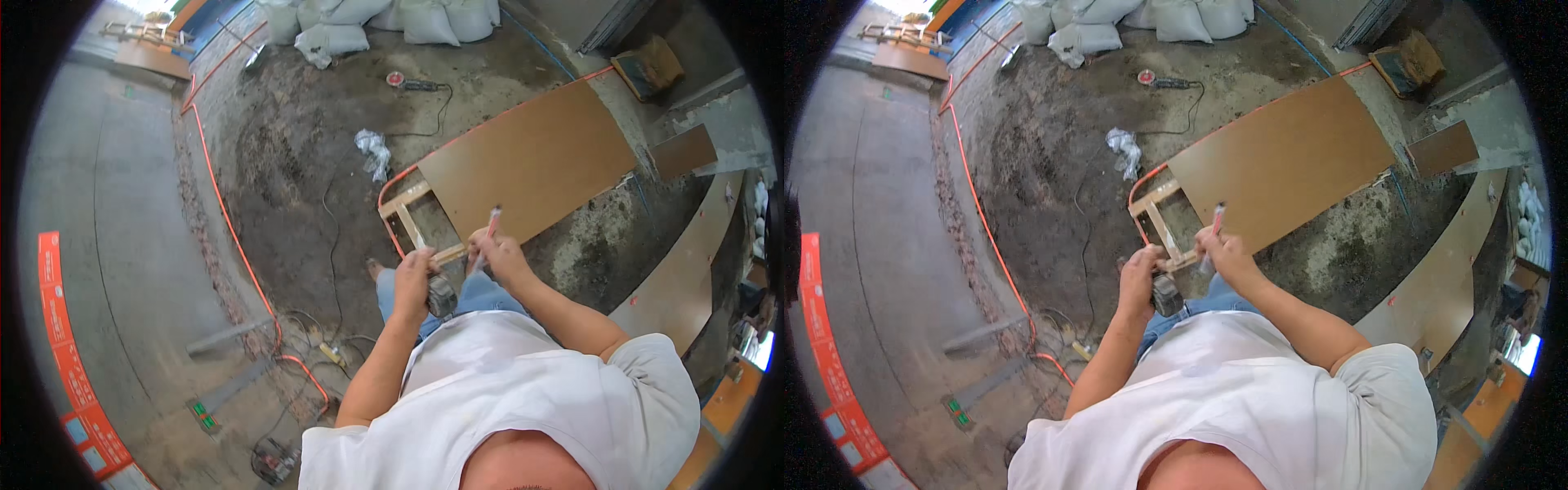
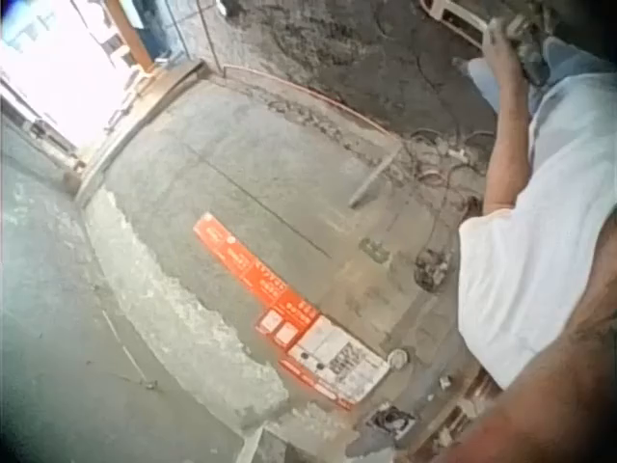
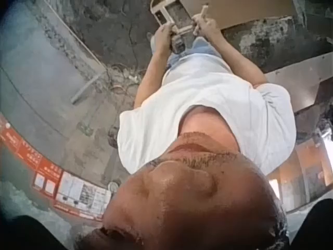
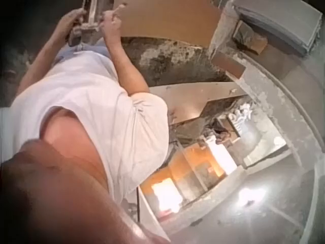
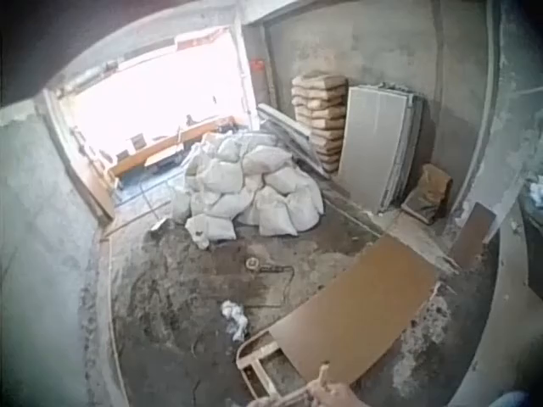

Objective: The recorder uses an angle grinder to cut a specific shape out of a large floor tile or board.

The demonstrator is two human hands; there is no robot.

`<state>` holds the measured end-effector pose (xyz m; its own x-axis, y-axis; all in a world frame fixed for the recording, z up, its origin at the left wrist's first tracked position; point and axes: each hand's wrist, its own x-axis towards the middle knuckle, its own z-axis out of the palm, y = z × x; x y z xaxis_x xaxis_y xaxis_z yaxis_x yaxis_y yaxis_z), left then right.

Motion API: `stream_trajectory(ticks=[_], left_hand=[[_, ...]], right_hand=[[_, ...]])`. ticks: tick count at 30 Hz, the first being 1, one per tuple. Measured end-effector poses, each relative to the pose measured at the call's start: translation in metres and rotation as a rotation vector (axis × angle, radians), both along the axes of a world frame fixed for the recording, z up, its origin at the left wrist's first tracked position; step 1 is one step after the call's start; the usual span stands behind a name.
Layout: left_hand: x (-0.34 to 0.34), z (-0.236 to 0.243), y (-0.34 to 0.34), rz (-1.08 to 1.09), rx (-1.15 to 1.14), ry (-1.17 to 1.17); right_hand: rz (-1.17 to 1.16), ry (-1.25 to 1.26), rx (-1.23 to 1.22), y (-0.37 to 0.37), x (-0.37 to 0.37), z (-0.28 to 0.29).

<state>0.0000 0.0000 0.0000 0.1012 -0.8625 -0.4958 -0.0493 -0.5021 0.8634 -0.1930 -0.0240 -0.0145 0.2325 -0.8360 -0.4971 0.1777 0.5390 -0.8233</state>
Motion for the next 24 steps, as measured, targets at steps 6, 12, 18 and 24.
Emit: stream_trajectory(ticks=[6, 12, 18, 24], left_hand=[[0.069, -0.084, -0.044, 0.58, 0.51, 0.772], [0.162, -0.08, -0.123, 0.448, 0.533, 0.859], [0.27, -0.039, -0.195, 0.155, 0.417, 0.859], [0.301, -0.03, -0.267, 0.044, 0.564, 0.913]], right_hand=[[0.311, 0.505, -0.453, -0.038, 0.075, 0.01], [0.371, 0.634, -0.309, -0.111, 0.202, -0.046], [0.101, 0.313, 0.173, -0.208, 0.298, -0.002], [0.029, 0.455, 0.011, -0.261, 0.327, -0.025]])
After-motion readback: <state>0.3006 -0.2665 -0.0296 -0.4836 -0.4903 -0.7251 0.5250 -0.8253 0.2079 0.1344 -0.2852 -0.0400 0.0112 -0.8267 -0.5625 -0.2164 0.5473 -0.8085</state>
